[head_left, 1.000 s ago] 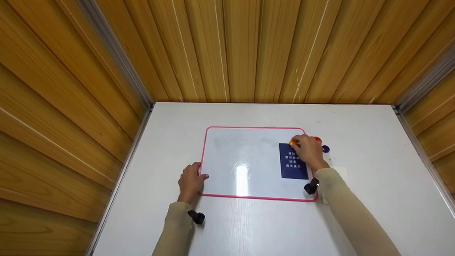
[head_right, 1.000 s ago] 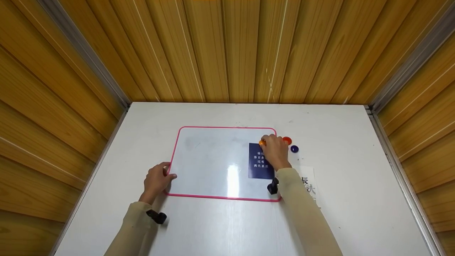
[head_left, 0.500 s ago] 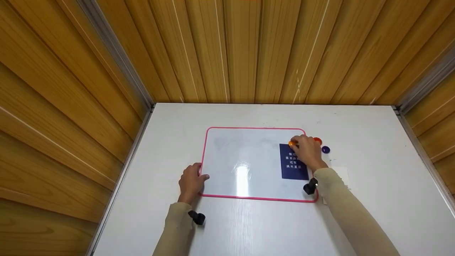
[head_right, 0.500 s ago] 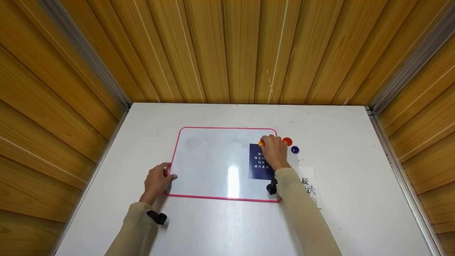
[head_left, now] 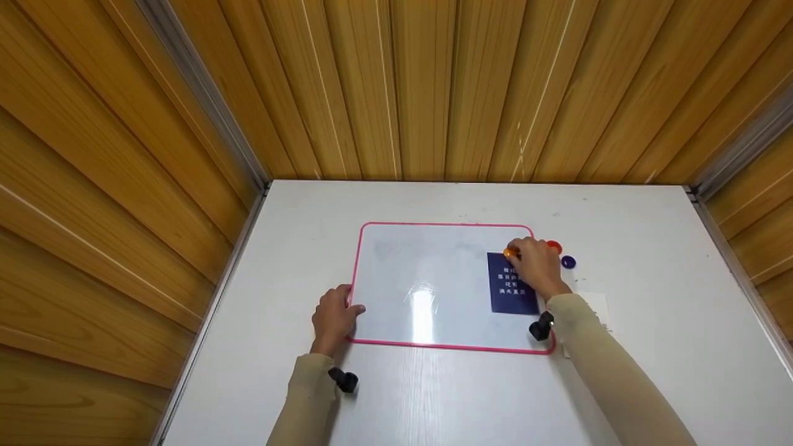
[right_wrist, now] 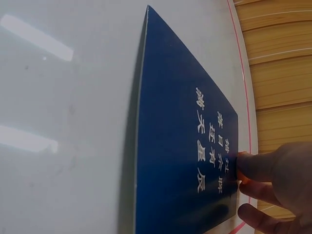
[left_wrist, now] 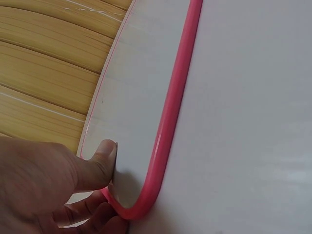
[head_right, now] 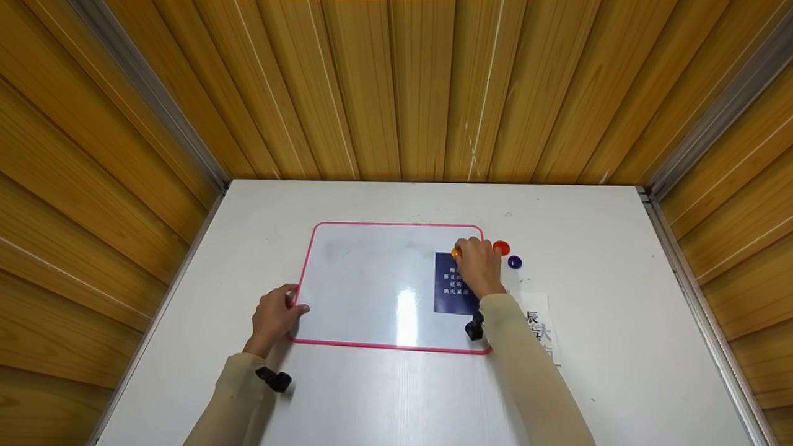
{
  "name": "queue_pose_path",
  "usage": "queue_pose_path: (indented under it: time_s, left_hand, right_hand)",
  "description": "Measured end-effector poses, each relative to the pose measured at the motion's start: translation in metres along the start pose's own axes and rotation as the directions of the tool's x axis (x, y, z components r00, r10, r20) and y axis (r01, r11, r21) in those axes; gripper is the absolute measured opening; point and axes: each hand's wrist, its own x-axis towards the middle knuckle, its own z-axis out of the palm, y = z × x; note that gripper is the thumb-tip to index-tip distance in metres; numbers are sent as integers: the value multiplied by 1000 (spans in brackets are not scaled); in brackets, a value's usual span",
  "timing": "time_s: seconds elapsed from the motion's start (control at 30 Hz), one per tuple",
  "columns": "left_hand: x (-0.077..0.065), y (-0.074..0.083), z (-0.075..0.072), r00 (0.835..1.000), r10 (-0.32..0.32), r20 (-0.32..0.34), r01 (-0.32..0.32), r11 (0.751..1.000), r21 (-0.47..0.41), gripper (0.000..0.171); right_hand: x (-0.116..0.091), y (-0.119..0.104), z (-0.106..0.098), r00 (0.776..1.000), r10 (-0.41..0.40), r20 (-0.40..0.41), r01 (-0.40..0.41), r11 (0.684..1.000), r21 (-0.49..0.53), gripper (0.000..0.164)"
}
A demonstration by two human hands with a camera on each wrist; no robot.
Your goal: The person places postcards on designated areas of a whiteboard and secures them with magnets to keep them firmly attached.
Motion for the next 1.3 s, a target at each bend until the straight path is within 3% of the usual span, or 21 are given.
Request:
queue_pose_path:
  time_s: [0.53,0.93,1.3]
  left_hand:
    - [0,-2,0,1000,24,-15,-24,1000,14,50]
    - [0,-2,2,1000,2,-11,-2,1000,1,49]
    - [1,-1,2,1000,-7,0,7,1000,2,49]
  right_hand:
    - [-2,0,0,1000,-14,-12,14,1000,1,24]
    - [-5,0,-1,1000,5,7,-5,1000,24,29]
    - [-25,14,-15,996,-11,-90,13,1000,15,26]
